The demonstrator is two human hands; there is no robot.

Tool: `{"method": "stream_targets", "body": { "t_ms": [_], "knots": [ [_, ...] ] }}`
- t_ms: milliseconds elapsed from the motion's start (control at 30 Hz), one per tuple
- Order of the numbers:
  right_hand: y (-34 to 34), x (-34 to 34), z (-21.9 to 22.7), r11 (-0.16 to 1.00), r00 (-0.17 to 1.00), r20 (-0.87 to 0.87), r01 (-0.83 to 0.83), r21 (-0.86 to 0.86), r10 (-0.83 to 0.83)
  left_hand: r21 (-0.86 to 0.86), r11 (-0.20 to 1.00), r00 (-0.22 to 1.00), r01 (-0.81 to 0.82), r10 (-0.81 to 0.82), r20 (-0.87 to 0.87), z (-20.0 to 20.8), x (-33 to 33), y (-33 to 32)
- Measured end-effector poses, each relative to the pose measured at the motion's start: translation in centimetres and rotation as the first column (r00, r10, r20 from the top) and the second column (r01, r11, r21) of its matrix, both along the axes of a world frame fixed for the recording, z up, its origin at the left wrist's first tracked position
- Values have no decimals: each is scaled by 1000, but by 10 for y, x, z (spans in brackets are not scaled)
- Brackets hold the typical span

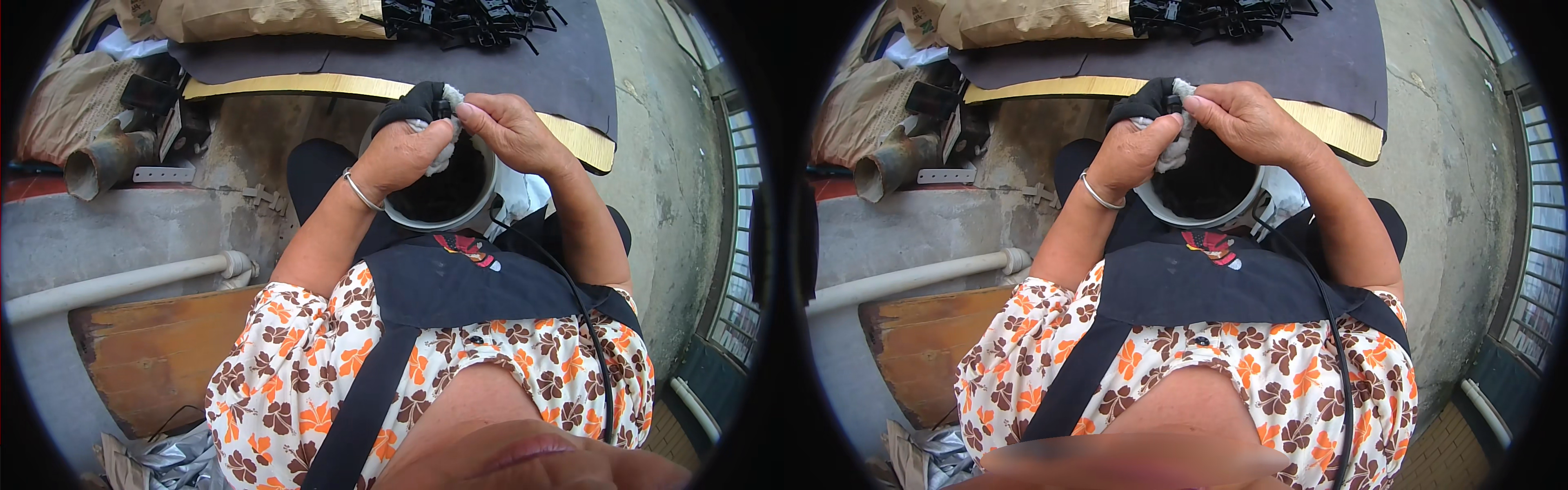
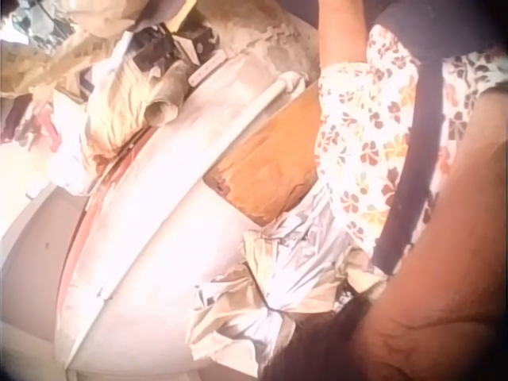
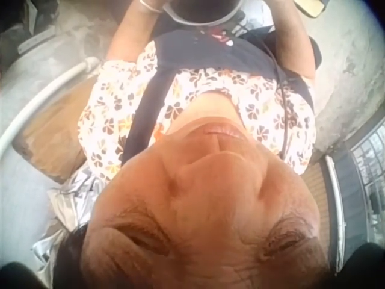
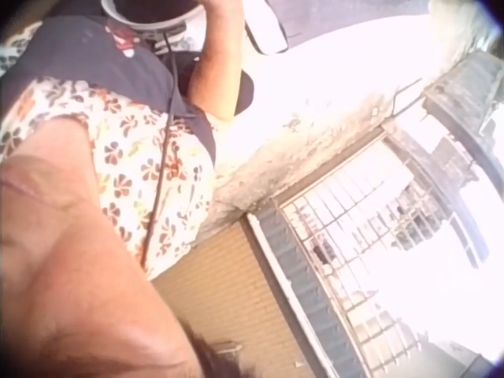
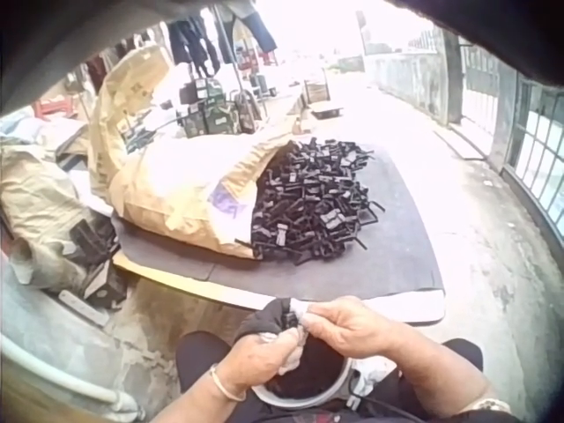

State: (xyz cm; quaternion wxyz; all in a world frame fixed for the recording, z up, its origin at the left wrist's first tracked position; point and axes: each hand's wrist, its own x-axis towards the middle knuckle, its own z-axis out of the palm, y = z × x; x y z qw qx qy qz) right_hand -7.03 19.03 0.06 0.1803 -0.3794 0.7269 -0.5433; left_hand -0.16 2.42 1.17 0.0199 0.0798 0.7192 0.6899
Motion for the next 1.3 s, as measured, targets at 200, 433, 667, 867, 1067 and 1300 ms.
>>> {"method": "stream_targets", "body": {
  "t_ms": [200,433,667,867,1067,1300],
  "knots": [
    [-5,3,-2,997,999,-29,30,72,-28,-78,997,990,-2,13,139,-8,0,0],
    [-16,10,-15,985,980,-103,174,16,-171,-529,830,956,-177,17,-293,-5,-4,5],
    [-10,-3,6,1000,1000,-22,-3,14,3,-482,835,916,-267,65,-396,0,0,-4],
    [27,-90,-9,699,604,-616,705,118,-505,-780,605,914,-161,-206,-349,-3,-1,-26],
    [29,-92,-10,574,655,-632,727,377,-415,-897,19,851,-442,-307,-426,58,-100,-8],
    [29,-78,-9,530,647,-656,739,416,-388,-941,207,941,-269,-153,-303,56,-204,3]
  ]
}}
